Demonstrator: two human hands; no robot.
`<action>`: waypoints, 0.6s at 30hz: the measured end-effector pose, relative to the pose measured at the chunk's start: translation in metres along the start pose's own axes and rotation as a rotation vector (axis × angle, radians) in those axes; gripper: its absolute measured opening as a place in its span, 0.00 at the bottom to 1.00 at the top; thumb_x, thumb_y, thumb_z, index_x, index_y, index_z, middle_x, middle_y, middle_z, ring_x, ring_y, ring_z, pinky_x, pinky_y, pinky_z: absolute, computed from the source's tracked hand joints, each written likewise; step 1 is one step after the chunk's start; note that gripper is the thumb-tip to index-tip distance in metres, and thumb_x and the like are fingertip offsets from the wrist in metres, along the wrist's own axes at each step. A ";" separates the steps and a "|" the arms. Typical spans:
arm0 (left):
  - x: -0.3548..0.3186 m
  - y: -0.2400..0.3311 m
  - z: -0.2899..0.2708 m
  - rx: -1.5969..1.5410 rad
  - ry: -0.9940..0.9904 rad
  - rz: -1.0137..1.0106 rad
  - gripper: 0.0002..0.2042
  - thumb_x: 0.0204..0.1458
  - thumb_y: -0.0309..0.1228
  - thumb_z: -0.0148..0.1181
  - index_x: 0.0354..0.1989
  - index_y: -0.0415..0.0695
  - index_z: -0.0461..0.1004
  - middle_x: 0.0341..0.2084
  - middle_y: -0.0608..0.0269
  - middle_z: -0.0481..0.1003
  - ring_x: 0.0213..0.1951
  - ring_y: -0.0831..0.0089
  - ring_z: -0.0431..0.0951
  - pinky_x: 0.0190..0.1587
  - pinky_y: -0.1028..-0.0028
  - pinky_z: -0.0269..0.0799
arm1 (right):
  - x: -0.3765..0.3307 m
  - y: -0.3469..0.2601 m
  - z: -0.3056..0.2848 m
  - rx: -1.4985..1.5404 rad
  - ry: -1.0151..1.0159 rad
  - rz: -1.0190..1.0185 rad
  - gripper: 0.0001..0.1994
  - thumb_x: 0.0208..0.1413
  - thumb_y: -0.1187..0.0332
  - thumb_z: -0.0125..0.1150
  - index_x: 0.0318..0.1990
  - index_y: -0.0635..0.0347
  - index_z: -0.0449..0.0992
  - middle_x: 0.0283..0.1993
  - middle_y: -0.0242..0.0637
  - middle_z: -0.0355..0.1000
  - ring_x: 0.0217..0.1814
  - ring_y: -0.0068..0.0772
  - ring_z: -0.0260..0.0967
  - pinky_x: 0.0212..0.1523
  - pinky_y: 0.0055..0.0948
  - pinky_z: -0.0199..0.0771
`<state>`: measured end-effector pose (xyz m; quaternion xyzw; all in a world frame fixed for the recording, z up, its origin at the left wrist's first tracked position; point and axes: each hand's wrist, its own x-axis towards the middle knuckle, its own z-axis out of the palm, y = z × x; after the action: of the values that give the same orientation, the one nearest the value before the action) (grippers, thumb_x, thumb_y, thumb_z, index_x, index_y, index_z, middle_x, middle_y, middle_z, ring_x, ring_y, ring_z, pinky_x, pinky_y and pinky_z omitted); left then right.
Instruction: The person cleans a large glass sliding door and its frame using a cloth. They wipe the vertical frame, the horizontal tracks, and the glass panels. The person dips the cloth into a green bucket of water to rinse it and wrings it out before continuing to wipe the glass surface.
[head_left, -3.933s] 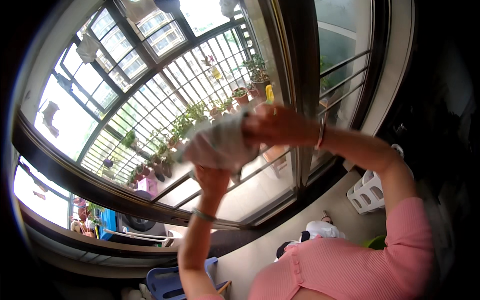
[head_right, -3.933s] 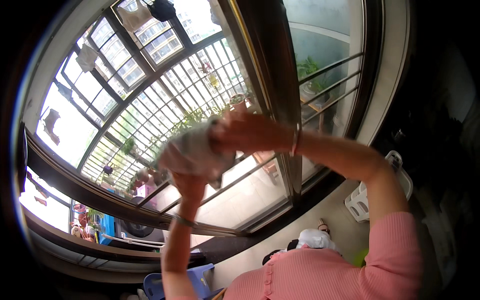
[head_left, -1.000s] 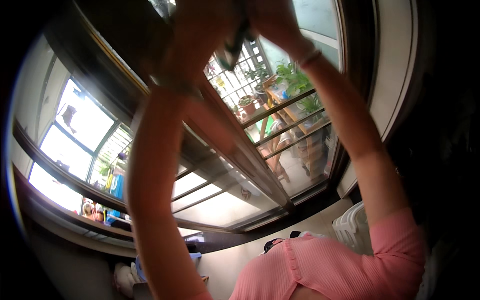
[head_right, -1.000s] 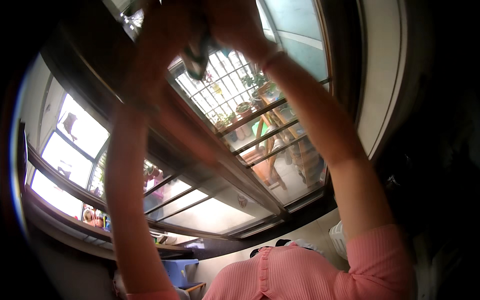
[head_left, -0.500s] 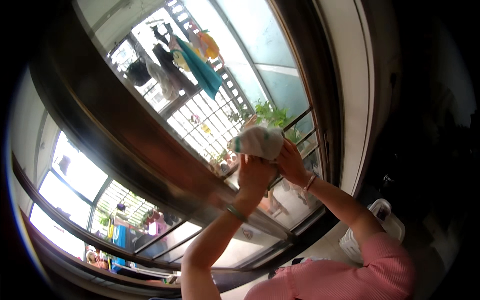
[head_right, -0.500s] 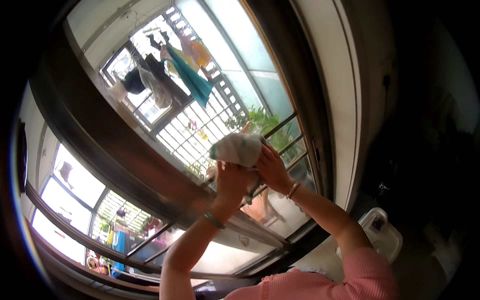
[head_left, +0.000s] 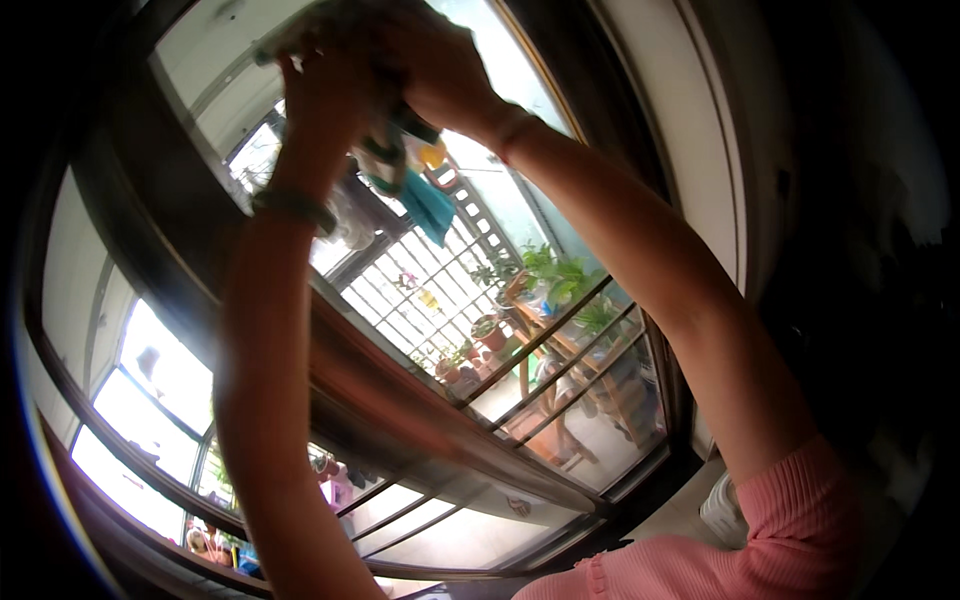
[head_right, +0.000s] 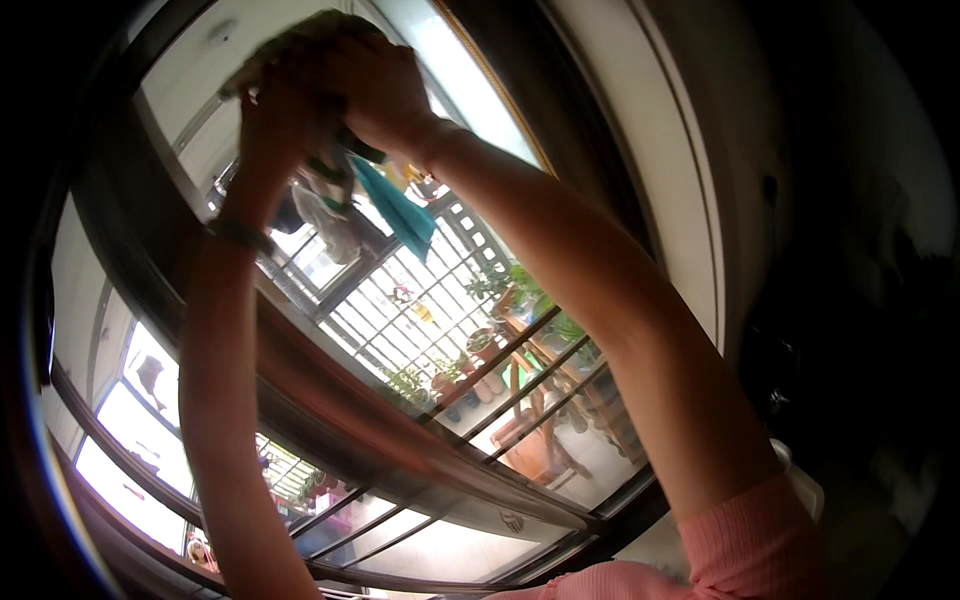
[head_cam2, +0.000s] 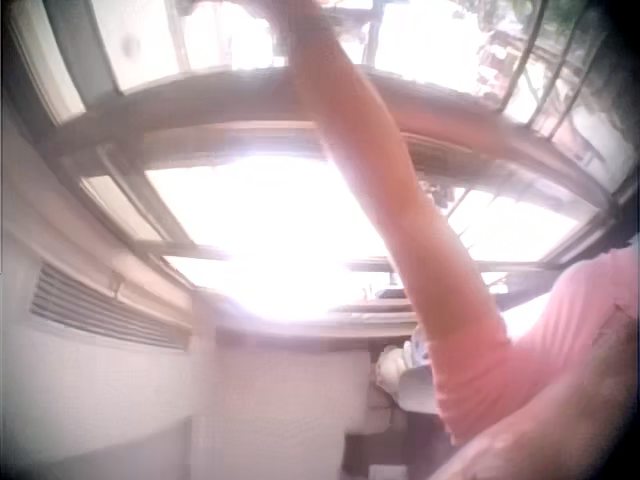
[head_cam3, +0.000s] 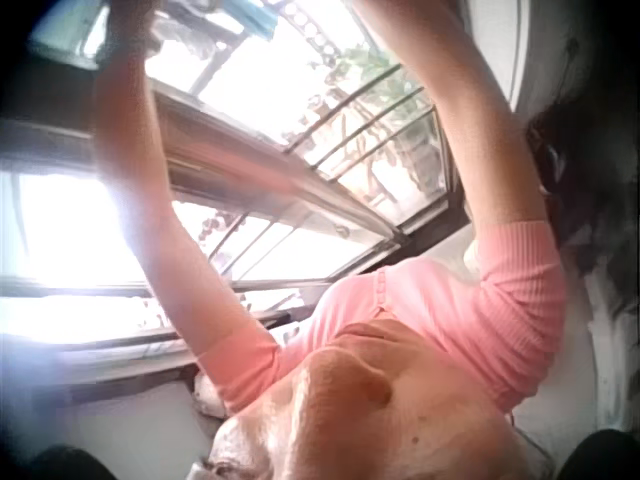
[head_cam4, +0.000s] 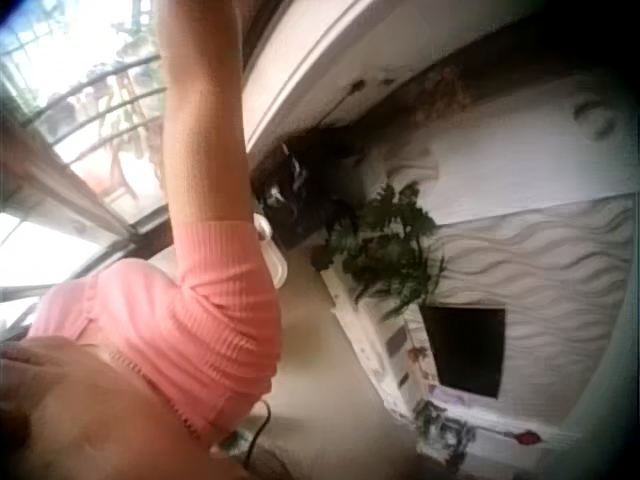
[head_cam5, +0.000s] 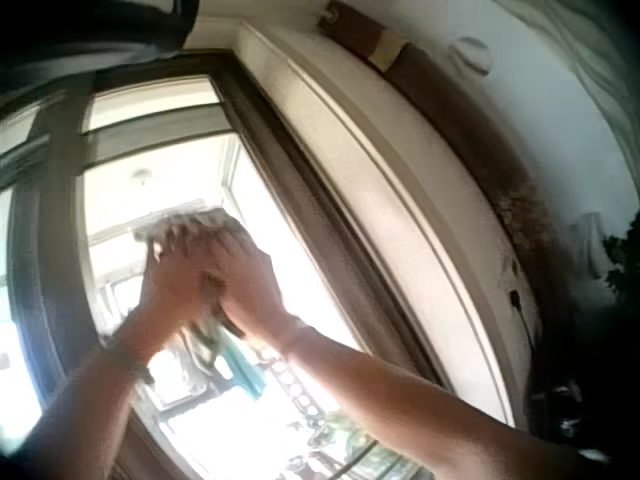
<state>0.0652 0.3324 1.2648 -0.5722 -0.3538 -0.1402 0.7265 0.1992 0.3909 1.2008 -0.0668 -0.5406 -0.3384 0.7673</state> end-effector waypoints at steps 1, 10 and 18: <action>-0.010 0.018 -0.009 -0.034 -0.015 -0.003 0.16 0.56 0.42 0.57 0.51 0.54 0.77 0.51 0.55 0.76 0.59 0.54 0.72 0.65 0.39 0.54 | -0.016 0.000 -0.001 -0.001 -0.038 0.102 0.15 0.44 0.68 0.63 0.44 0.54 0.78 0.44 0.35 0.74 0.54 0.42 0.69 0.47 0.44 0.74; -0.150 0.082 -0.081 -0.273 -0.214 -0.049 0.24 0.55 0.36 0.57 0.61 0.47 0.70 0.52 0.54 0.75 0.57 0.57 0.74 0.69 0.44 0.51 | -0.129 -0.099 -0.069 -0.008 -0.367 0.288 0.16 0.53 0.70 0.58 0.51 0.53 0.77 0.64 0.38 0.67 0.72 0.43 0.57 0.66 0.45 0.57; -0.174 0.086 -0.083 -0.246 -0.275 -0.034 0.24 0.54 0.32 0.56 0.61 0.45 0.69 0.55 0.48 0.73 0.60 0.56 0.72 0.69 0.42 0.46 | -0.140 -0.115 -0.071 -0.025 -0.416 0.305 0.21 0.51 0.73 0.58 0.56 0.55 0.74 0.66 0.38 0.65 0.73 0.43 0.56 0.68 0.44 0.55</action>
<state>0.0234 0.2466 1.0769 -0.6645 -0.4397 -0.1152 0.5932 0.1612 0.3327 1.0195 -0.2252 -0.6664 -0.2042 0.6808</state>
